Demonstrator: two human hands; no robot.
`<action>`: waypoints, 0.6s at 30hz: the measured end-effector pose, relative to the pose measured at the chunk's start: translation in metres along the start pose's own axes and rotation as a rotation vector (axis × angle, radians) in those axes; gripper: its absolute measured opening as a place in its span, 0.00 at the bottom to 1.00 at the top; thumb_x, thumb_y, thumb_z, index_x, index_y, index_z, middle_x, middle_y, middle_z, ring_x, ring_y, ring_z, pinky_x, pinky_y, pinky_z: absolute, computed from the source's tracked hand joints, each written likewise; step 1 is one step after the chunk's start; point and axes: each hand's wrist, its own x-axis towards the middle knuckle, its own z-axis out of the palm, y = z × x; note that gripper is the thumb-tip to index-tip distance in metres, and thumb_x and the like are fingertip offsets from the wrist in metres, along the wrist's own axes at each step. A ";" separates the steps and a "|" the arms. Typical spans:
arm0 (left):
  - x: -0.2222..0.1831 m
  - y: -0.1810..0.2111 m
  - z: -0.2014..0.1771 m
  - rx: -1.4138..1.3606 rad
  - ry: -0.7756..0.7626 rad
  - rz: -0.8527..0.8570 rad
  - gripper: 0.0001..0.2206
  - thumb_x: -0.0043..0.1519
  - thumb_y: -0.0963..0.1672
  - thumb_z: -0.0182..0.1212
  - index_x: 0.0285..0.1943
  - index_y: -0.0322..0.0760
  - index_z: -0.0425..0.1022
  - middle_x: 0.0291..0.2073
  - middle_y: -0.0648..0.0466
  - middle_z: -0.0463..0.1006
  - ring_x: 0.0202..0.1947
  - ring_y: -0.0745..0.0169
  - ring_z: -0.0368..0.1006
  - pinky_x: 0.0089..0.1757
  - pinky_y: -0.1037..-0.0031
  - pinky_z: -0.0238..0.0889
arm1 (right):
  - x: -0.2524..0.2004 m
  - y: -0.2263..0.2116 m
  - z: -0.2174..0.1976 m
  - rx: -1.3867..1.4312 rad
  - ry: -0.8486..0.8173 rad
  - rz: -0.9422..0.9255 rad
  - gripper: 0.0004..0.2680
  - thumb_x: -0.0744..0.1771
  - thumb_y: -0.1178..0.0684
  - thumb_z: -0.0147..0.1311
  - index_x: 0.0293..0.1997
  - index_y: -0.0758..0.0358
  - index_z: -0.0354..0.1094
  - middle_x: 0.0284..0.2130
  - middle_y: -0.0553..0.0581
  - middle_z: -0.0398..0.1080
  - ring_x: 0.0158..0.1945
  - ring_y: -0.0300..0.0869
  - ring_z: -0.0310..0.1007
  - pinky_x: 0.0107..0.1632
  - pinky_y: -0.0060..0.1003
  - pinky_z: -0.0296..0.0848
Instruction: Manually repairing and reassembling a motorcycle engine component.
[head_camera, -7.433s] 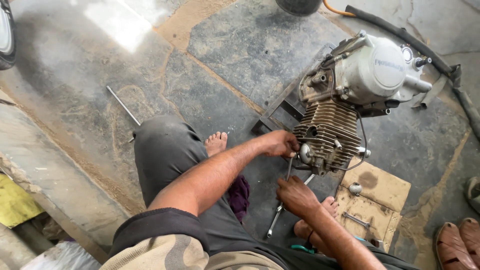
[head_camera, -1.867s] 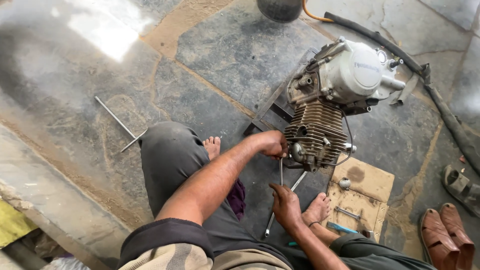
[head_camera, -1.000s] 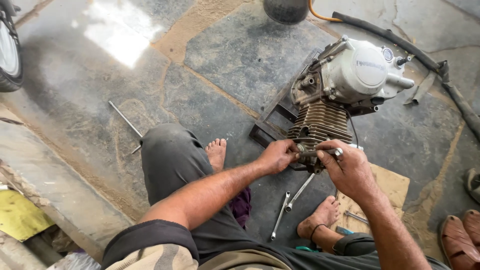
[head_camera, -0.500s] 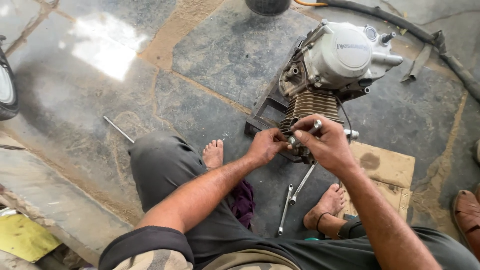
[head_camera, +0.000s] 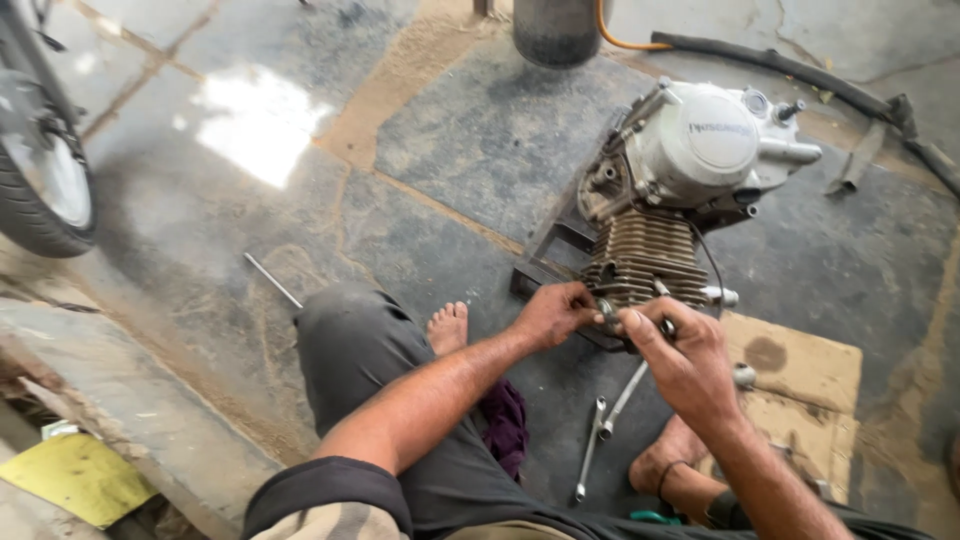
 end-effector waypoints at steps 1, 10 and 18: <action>0.000 -0.002 0.001 -0.014 -0.001 0.003 0.14 0.57 0.48 0.72 0.43 0.34 0.80 0.33 0.49 0.83 0.35 0.61 0.79 0.39 0.68 0.72 | -0.003 -0.001 0.002 0.022 0.030 0.019 0.11 0.68 0.47 0.56 0.36 0.66 0.76 0.27 0.54 0.78 0.31 0.35 0.73 0.33 0.35 0.70; 0.018 -0.046 0.020 0.133 0.022 0.117 0.18 0.58 0.54 0.70 0.46 0.40 0.82 0.37 0.49 0.84 0.38 0.56 0.81 0.42 0.65 0.74 | 0.012 0.107 -0.002 -0.255 -0.015 -0.584 0.10 0.66 0.60 0.51 0.49 0.68 0.75 0.40 0.58 0.78 0.41 0.43 0.80 0.46 0.36 0.75; 0.042 -0.070 0.020 0.128 -0.095 0.092 0.21 0.59 0.58 0.66 0.47 0.41 0.83 0.38 0.50 0.85 0.43 0.54 0.81 0.45 0.63 0.74 | 0.081 0.536 0.128 0.160 0.065 -0.051 0.09 0.76 0.58 0.47 0.47 0.77 0.70 0.38 0.67 0.77 0.38 0.40 0.79 0.57 0.34 0.77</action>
